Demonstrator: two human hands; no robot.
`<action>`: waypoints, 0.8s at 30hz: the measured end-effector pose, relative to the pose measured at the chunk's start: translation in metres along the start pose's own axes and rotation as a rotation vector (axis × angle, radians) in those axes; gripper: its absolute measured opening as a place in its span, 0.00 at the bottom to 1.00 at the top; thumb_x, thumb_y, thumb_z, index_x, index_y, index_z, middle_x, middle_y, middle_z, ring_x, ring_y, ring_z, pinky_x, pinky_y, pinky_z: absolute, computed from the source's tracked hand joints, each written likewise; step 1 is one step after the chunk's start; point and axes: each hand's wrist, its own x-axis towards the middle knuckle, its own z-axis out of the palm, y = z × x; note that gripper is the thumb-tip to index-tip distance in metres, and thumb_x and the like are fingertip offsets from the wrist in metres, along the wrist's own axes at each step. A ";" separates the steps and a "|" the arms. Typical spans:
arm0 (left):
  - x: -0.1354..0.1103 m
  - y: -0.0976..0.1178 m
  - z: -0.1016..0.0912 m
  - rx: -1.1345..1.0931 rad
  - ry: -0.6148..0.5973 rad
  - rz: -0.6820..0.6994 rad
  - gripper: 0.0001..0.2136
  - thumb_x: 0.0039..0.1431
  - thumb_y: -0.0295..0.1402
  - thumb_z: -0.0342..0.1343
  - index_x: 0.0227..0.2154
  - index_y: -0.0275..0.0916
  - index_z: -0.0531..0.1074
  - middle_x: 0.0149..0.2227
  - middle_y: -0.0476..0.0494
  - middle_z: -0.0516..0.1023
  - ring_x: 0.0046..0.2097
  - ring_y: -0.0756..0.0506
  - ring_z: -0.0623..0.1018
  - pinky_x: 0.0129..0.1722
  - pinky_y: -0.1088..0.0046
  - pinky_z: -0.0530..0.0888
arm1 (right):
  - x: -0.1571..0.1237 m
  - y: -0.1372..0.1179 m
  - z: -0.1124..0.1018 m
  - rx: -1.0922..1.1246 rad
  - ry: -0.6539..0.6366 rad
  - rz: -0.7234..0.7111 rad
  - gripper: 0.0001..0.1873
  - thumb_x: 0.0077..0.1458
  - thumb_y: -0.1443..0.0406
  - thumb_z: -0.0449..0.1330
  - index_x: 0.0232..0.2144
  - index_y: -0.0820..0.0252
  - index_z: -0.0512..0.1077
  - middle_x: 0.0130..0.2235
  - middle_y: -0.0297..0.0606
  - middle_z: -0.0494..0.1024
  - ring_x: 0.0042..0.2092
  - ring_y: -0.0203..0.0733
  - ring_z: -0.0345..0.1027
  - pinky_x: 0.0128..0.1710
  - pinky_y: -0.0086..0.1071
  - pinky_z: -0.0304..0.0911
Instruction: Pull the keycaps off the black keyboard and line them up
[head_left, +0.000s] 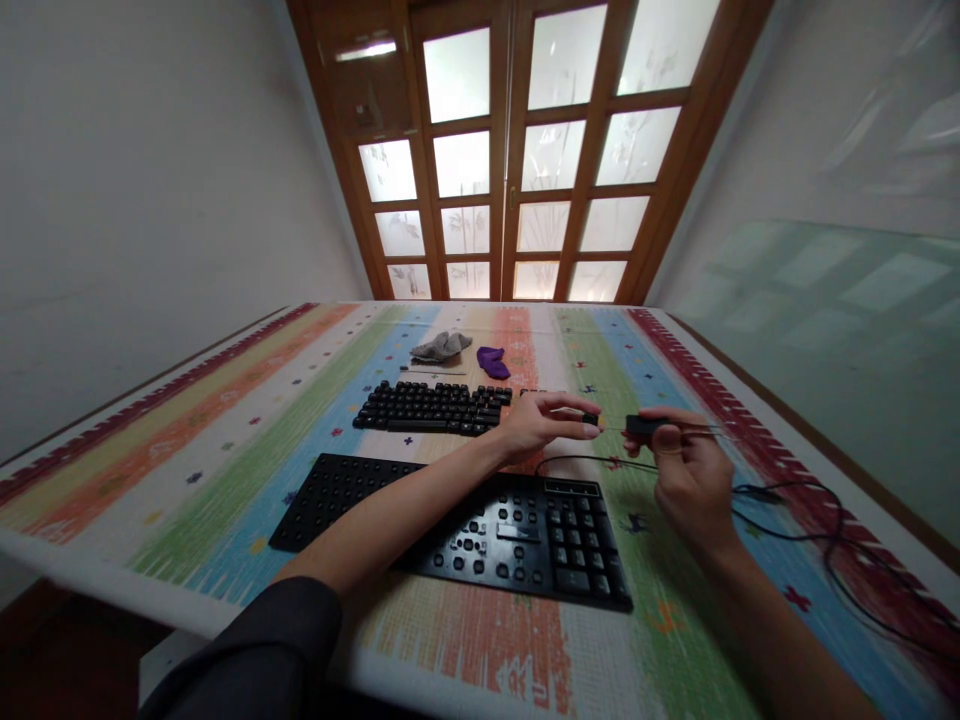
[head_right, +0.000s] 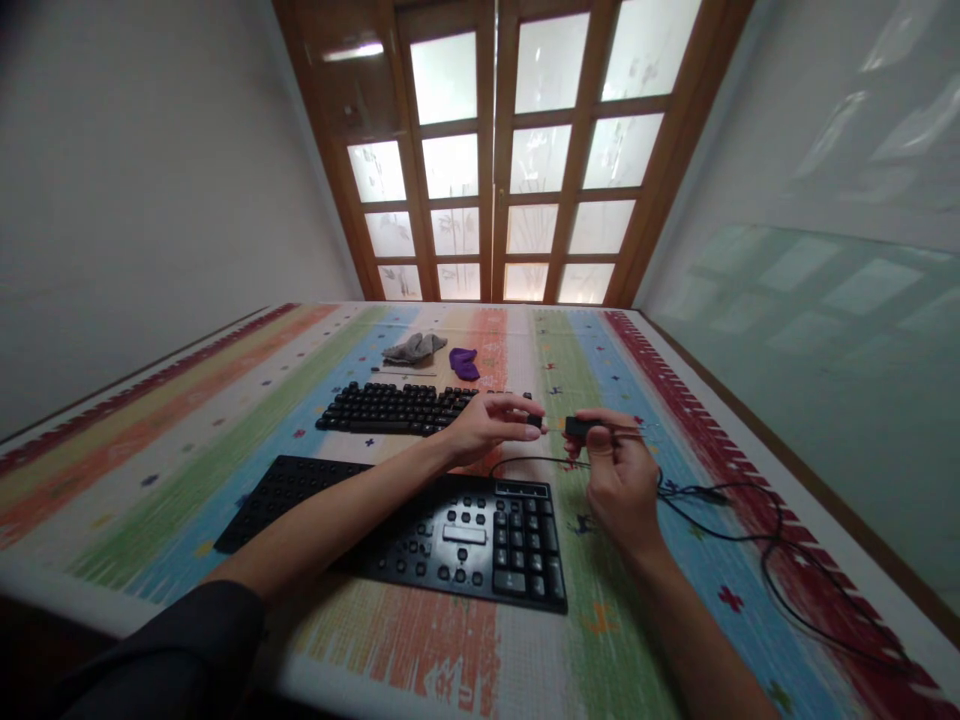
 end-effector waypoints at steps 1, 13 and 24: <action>-0.001 0.001 0.001 -0.003 0.005 -0.002 0.23 0.30 0.34 0.77 0.33 0.33 0.79 0.31 0.44 0.81 0.37 0.48 0.79 0.51 0.60 0.69 | 0.000 0.000 0.000 0.019 -0.006 0.004 0.22 0.62 0.45 0.55 0.40 0.58 0.70 0.29 0.36 0.75 0.29 0.41 0.72 0.32 0.37 0.68; -0.001 0.003 -0.008 0.281 -0.079 0.127 0.20 0.44 0.39 0.72 0.38 0.32 0.79 0.35 0.41 0.81 0.40 0.45 0.81 0.47 0.63 0.74 | 0.001 -0.002 0.002 -0.011 -0.028 0.020 0.21 0.63 0.47 0.54 0.40 0.59 0.71 0.30 0.36 0.76 0.29 0.40 0.71 0.31 0.35 0.68; 0.028 0.019 -0.024 0.874 0.013 0.407 0.08 0.57 0.31 0.64 0.38 0.33 0.78 0.36 0.43 0.79 0.37 0.50 0.77 0.39 0.74 0.72 | 0.001 -0.003 0.003 -0.138 0.062 0.047 0.24 0.63 0.46 0.52 0.39 0.62 0.71 0.29 0.39 0.75 0.28 0.41 0.71 0.29 0.35 0.67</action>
